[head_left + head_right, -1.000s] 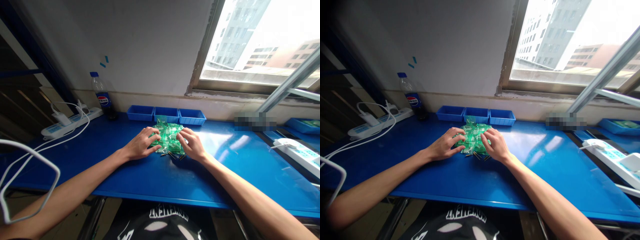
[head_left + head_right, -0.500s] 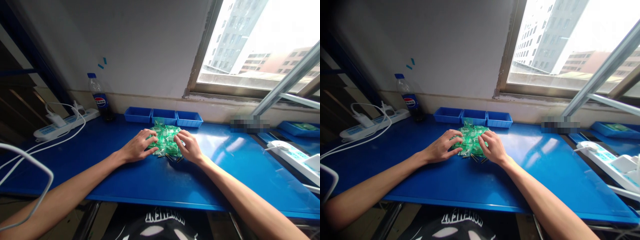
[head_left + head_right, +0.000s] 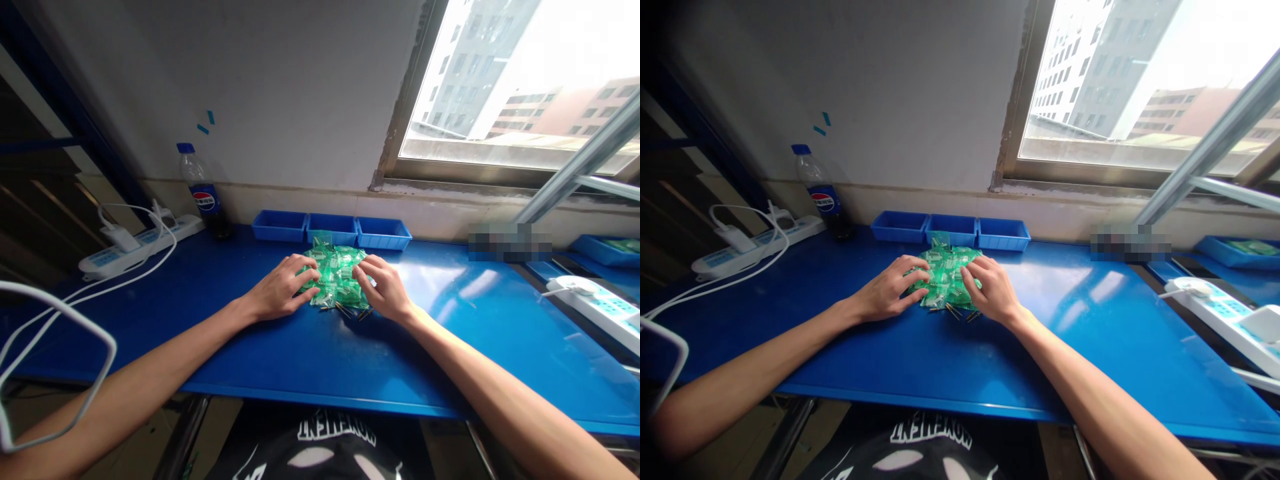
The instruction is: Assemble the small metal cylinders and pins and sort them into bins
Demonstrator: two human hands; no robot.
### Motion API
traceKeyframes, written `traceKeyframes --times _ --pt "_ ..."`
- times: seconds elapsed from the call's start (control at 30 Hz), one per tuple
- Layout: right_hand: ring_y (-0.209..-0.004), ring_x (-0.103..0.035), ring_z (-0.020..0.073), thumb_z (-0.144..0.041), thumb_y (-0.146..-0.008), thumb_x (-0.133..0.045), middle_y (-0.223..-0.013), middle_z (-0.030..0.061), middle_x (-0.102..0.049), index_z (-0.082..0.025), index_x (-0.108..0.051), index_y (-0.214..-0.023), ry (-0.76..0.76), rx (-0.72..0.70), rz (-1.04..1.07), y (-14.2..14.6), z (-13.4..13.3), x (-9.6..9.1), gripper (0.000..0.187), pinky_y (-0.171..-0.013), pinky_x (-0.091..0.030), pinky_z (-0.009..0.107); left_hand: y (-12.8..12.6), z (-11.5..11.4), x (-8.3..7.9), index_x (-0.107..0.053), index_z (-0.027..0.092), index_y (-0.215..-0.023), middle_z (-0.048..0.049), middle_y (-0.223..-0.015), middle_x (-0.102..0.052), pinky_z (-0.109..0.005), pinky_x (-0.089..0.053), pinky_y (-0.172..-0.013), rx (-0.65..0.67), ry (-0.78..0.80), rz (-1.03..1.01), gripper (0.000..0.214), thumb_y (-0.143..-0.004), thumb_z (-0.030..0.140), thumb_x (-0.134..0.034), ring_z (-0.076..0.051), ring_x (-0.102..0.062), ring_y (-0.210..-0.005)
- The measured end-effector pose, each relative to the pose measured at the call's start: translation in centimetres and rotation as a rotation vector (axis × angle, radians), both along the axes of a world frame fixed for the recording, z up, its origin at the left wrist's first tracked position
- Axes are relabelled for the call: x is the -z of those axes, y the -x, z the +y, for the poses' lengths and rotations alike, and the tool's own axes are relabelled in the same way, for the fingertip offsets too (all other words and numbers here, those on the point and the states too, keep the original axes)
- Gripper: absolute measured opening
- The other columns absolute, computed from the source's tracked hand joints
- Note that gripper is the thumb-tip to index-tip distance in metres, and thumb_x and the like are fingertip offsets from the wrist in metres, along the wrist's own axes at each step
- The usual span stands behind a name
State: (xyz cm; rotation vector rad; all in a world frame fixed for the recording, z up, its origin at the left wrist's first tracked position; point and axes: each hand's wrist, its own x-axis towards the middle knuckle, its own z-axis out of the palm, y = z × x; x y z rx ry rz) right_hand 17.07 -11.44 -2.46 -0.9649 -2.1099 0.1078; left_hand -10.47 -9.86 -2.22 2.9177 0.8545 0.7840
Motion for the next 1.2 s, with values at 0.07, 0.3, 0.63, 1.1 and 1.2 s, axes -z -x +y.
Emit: traceKeyframes --times 0.07,0.3,0.63,1.1,1.2 --pt "-0.072 -0.051 0.0194 -0.035 -0.108 -0.039 -0.074 0.0044 -0.054 -0.022 -0.055 -0.074 -0.001 -0.002 0.001 0.0 0.0 -0.1 0.04 -0.069 -0.04 0.034 0.0 0.0 0.0 -0.062 0.019 -0.114 -0.0134 -0.125 -0.061 -0.045 -0.046 -0.105 -0.005 0.002 -0.003 0.021 -0.101 0.032 -0.052 -0.028 -0.054 -0.12" --pt "-0.07 -0.05 0.0179 -0.031 -0.104 -0.046 -0.074 0.0038 -0.054 -0.021 -0.054 -0.073 0.009 0.027 0.011 0.0 0.1 -0.1 0.034 -0.066 -0.04 0.032 -0.1 0.0 0.0 -0.064 0.019 -0.114 -0.0118 -0.121 -0.066 -0.044 -0.047 -0.106 -0.025 0.021 -0.045 0.019 -0.1 0.026 -0.052 -0.027 -0.056 -0.12" --pt "-0.069 -0.061 0.0161 -0.023 -0.09 -0.059 -0.08 0.0034 -0.07 -0.019 -0.072 -0.083 0.182 0.045 -0.026 -0.5 2.6 -2.3 0.016 -0.065 -0.045 0.028 0.0 2.3 -3.5 -0.069 0.019 -0.115 -0.0094 -0.116 -0.073 -0.039 -0.052 -0.099 -0.198 0.019 -0.016 0.027 -0.099 0.032 -0.052 -0.026 -0.066 -0.11" --pt "-0.075 -0.069 0.021 -0.032 -0.084 -0.071 -0.084 0.0071 -0.078 -0.02 -0.081 -0.094 0.4 0.194 -0.183 2.5 10.5 -8.2 0.019 -0.063 -0.047 0.027 -2.7 11.9 -7.8 -0.078 0.019 -0.107 -0.0059 -0.089 -0.075 -0.024 -0.047 -0.067 -0.323 0.356 0.091 0.03 -0.082 0.03 -0.067 -0.017 -0.065 -0.07" --pt "-0.075 -0.07 0.0223 -0.031 -0.082 -0.072 -0.083 0.0078 -0.078 -0.019 -0.081 -0.093 0.379 0.228 -0.178 2.8 10.9 -7.3 0.018 -0.065 -0.048 0.027 -2.5 12.6 -7.5 -0.078 0.019 -0.104 -0.0053 -0.085 -0.073 -0.024 -0.047 -0.067 -0.335 0.364 0.117 0.028 -0.078 0.027 -0.071 -0.017 -0.064 -0.069"
